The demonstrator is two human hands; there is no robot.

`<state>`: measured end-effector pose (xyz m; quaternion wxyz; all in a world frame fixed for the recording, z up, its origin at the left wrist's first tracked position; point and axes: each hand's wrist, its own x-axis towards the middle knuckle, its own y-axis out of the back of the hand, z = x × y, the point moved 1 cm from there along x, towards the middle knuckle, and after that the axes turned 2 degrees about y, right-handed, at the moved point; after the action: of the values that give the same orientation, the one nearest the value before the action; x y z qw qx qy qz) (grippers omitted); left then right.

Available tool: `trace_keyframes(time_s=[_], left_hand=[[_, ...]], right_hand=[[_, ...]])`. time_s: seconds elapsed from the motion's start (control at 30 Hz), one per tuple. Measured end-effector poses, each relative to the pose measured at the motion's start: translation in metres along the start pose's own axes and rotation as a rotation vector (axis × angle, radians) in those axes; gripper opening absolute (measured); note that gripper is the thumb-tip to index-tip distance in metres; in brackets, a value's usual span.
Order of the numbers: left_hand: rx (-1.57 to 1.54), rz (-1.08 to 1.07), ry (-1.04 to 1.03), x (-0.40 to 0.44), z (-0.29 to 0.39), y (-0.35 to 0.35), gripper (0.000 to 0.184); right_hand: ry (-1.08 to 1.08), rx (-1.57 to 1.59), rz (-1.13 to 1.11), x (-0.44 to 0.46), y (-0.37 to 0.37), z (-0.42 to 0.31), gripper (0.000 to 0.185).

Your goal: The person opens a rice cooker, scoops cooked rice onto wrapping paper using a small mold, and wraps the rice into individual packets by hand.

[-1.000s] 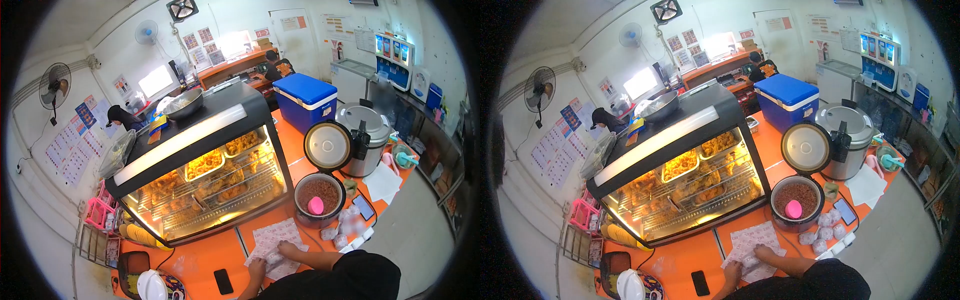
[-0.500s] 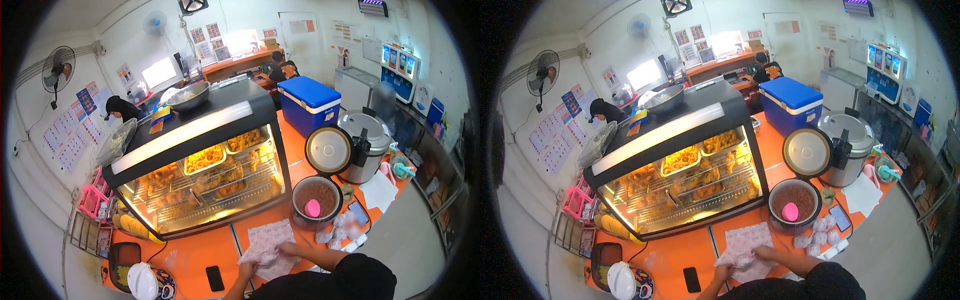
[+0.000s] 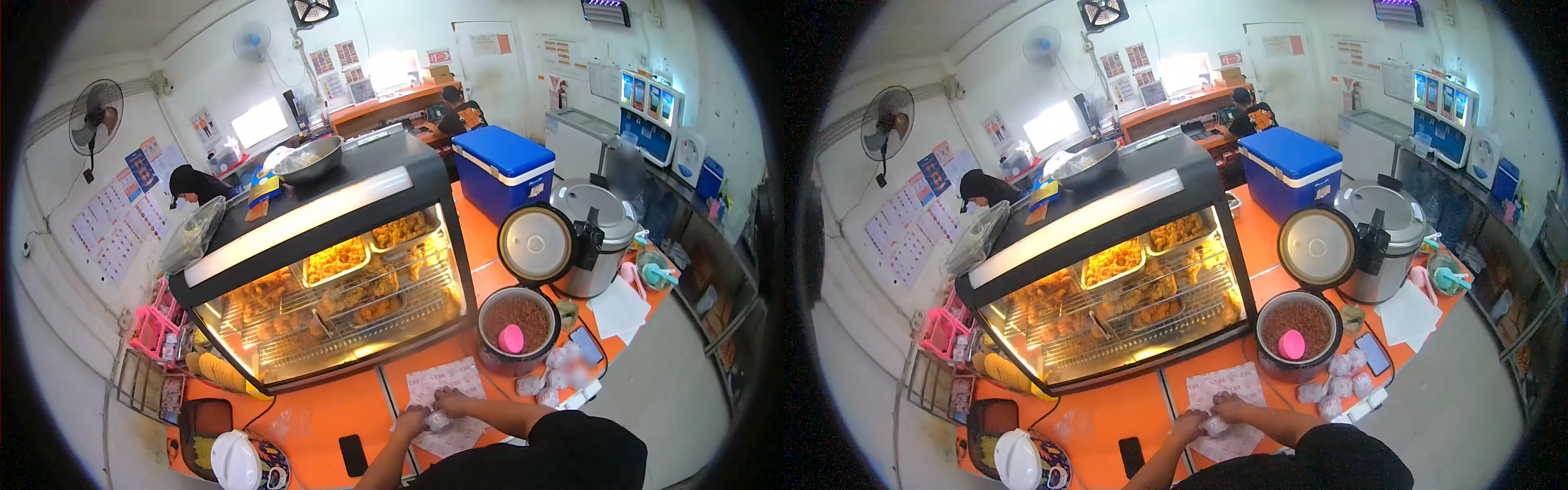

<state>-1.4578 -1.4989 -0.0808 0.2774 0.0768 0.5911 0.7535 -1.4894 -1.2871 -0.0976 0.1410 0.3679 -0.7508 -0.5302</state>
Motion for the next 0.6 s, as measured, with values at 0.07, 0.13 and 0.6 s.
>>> trace_keyframes(time_s=[0.07,0.13,0.6], left_hand=[[-0.213,0.127,-0.04,-0.012,-0.002,-0.014,0.051],[-0.333,0.08,0.14,-0.018,0.007,-0.031,0.044],[-1.278,0.085,0.223,-0.026,0.073,-0.003,0.025]], right_hand=[[0.071,0.181,0.022,-0.011,-0.016,0.01,0.037],[0.098,0.522,-0.003,-0.016,-0.035,0.019,0.037],[-0.281,1.8,0.123,-0.066,-0.015,-0.02,0.044]])
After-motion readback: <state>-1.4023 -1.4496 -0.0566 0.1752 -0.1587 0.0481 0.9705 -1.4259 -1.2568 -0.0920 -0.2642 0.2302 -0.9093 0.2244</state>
